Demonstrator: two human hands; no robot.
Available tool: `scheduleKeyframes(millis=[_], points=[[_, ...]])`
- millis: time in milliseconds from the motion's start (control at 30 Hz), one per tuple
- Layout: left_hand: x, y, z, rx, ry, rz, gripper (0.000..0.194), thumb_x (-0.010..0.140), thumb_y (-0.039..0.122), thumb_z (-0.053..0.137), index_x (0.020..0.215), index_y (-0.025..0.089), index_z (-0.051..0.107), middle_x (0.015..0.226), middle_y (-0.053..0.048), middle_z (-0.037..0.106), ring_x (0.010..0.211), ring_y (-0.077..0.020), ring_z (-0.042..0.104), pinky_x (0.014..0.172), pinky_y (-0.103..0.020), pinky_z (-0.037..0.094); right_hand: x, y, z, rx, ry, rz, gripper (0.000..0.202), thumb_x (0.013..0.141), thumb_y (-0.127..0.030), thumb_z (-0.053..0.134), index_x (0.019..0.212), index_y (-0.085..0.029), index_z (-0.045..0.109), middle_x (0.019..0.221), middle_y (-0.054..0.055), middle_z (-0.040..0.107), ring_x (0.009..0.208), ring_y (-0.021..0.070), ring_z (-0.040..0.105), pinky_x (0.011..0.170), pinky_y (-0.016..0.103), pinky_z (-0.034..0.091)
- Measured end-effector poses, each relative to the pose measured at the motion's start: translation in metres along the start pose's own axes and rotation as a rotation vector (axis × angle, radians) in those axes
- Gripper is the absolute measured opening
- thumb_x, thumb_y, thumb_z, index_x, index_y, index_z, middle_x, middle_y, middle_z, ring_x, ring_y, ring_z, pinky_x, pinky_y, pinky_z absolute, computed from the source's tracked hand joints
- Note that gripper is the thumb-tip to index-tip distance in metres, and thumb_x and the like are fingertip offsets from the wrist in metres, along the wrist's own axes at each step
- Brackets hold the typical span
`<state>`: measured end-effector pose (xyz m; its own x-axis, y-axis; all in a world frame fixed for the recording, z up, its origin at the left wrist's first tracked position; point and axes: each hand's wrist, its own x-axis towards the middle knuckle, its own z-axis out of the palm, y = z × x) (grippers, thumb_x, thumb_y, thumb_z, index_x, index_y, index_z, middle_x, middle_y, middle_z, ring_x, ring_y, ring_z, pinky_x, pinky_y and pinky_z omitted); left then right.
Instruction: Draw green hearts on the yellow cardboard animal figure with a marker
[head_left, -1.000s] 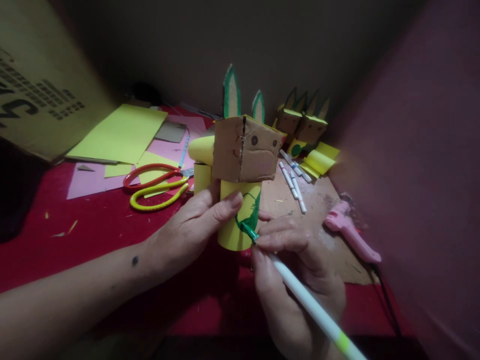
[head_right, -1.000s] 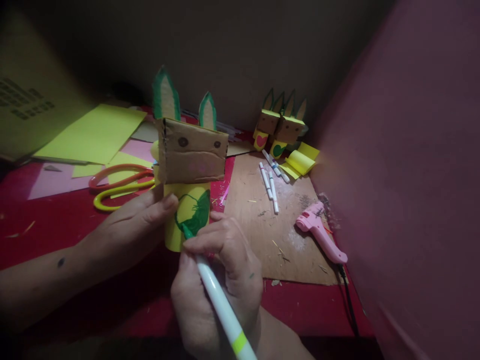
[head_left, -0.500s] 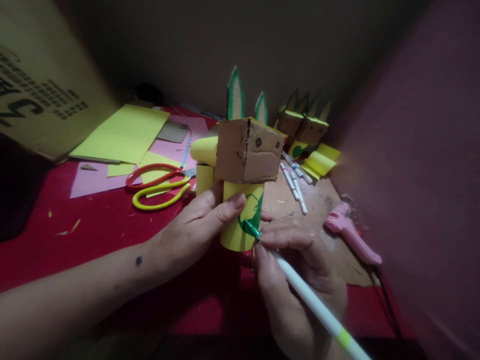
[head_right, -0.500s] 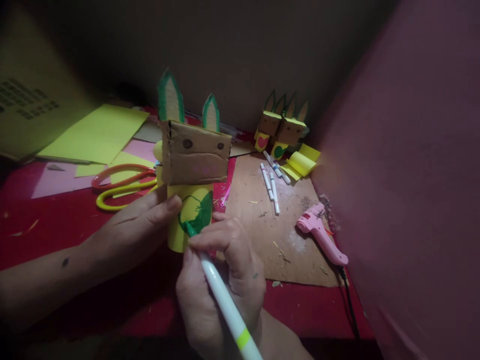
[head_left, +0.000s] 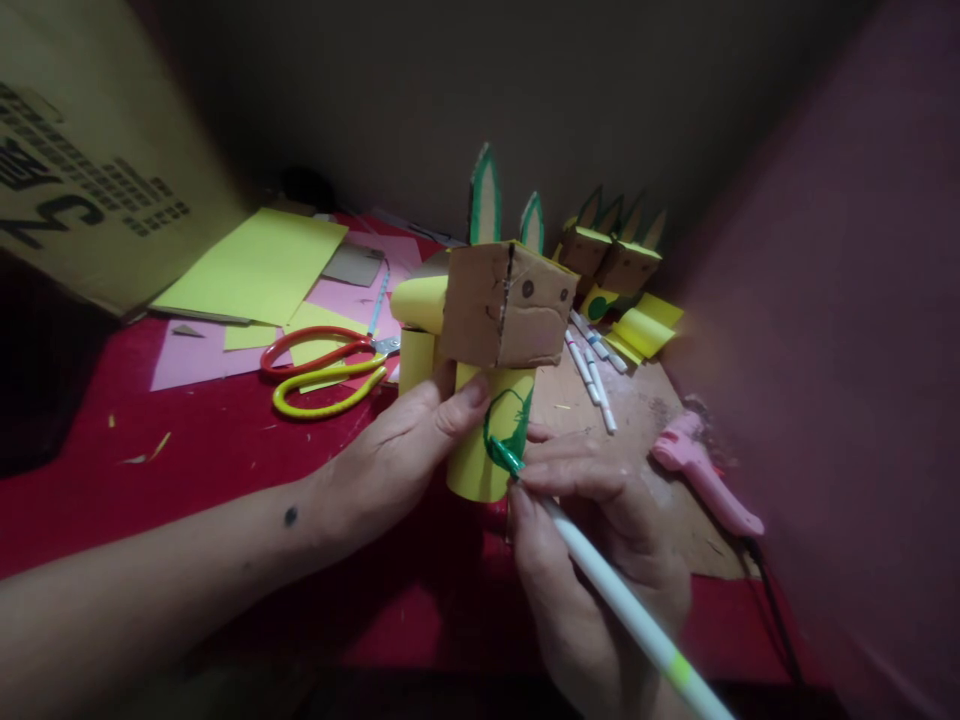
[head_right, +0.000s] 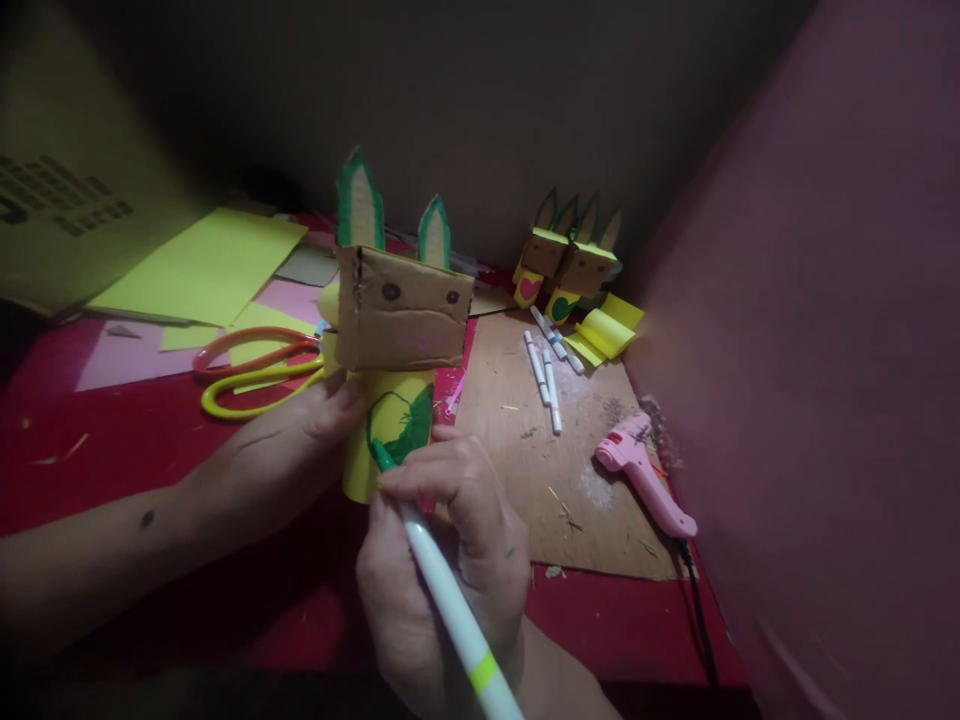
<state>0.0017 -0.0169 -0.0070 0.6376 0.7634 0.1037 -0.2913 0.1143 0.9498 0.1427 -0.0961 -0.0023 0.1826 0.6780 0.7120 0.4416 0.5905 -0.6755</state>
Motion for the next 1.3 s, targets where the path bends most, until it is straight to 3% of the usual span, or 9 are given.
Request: scheduleKeyframes(millis=[100,233,367,500,733,967,1167,1300], points=[[-0.0003,-0.0006,-0.0003,-0.007,0.030,0.015,0.043,0.111,0.045,0.053,0.141,0.017,0.066,0.132,-0.010,0.079,0.122,-0.0303,0.072,0.098,-0.034,0.058,0.0001,0.0000,-0.0011,-0.002,-0.003,-0.013,0.023,0.089,-0.004,0.065,0.091,-0.026,0.063,0.080,-0.005,0.068,0.071,0.0095,0.071,0.069,0.020,0.062],[-0.0005,-0.0006,-0.0013,0.039,0.043,0.000,0.047,0.112,0.049,0.050,0.140,0.015,0.066,0.136,-0.011,0.077,0.124,-0.0297,0.070,0.101,-0.034,0.056,-0.0004,0.0014,-0.0029,-0.005,-0.004,-0.012,0.025,0.088,-0.001,0.064,0.090,-0.026,0.063,0.080,-0.005,0.070,0.072,0.0117,0.072,0.079,0.027,0.065],[0.0004,-0.0002,-0.0006,0.033,0.054,0.005,0.053,0.109,0.057,0.053,0.138,0.015,0.066,0.134,-0.013,0.077,0.119,-0.0287,0.072,0.094,-0.032,0.059,-0.0006,0.0024,-0.0040,-0.001,0.002,-0.016,0.024,0.086,-0.002,0.065,0.087,-0.026,0.063,0.076,-0.005,0.068,0.070,0.0137,0.071,0.082,0.033,0.065],[0.0007,-0.0019,0.0011,0.003,0.046,0.002,0.050,0.109,0.056,0.053,0.135,0.016,0.068,0.134,-0.010,0.077,0.117,-0.0267,0.073,0.090,-0.029,0.059,-0.0008,0.0018,-0.0044,-0.006,0.008,-0.011,0.024,0.085,-0.001,0.066,0.085,-0.025,0.064,0.077,-0.004,0.069,0.071,0.0131,0.072,0.077,0.029,0.064],[-0.0001,-0.0033,-0.0006,0.083,0.088,0.054,0.054,0.104,0.062,0.060,0.136,0.020,0.070,0.136,-0.009,0.076,0.128,-0.0290,0.068,0.111,-0.036,0.054,0.0003,0.0017,-0.0024,-0.012,0.007,-0.013,0.023,0.086,-0.002,0.067,0.088,-0.026,0.064,0.076,-0.006,0.069,0.070,0.0122,0.073,0.080,0.030,0.063],[0.0011,-0.0019,-0.0006,0.089,0.071,0.067,0.052,0.106,0.060,0.056,0.143,0.025,0.065,0.143,-0.006,0.073,0.134,-0.0276,0.065,0.116,-0.034,0.051,-0.0011,0.0019,-0.0035,-0.015,-0.009,-0.015,0.023,0.087,-0.002,0.066,0.090,-0.025,0.064,0.077,-0.005,0.070,0.070,0.0123,0.074,0.074,0.027,0.063],[0.0025,-0.0001,0.0021,0.066,0.059,0.040,0.063,0.102,0.066,0.060,0.142,0.018,0.065,0.131,-0.012,0.078,0.119,-0.0300,0.074,0.102,-0.039,0.061,-0.0037,0.0023,-0.0042,0.002,-0.003,0.015,0.023,0.087,-0.002,0.065,0.088,-0.025,0.064,0.077,-0.007,0.069,0.071,0.0100,0.073,0.077,0.027,0.062],[0.0022,-0.0001,0.0022,0.056,0.068,0.033,0.065,0.100,0.067,0.063,0.142,0.016,0.064,0.133,-0.013,0.077,0.121,-0.0308,0.073,0.105,-0.041,0.060,-0.0032,0.0023,-0.0049,0.007,0.001,0.020,0.022,0.086,-0.002,0.065,0.087,-0.025,0.064,0.076,-0.006,0.068,0.069,0.0105,0.072,0.076,0.027,0.062]])
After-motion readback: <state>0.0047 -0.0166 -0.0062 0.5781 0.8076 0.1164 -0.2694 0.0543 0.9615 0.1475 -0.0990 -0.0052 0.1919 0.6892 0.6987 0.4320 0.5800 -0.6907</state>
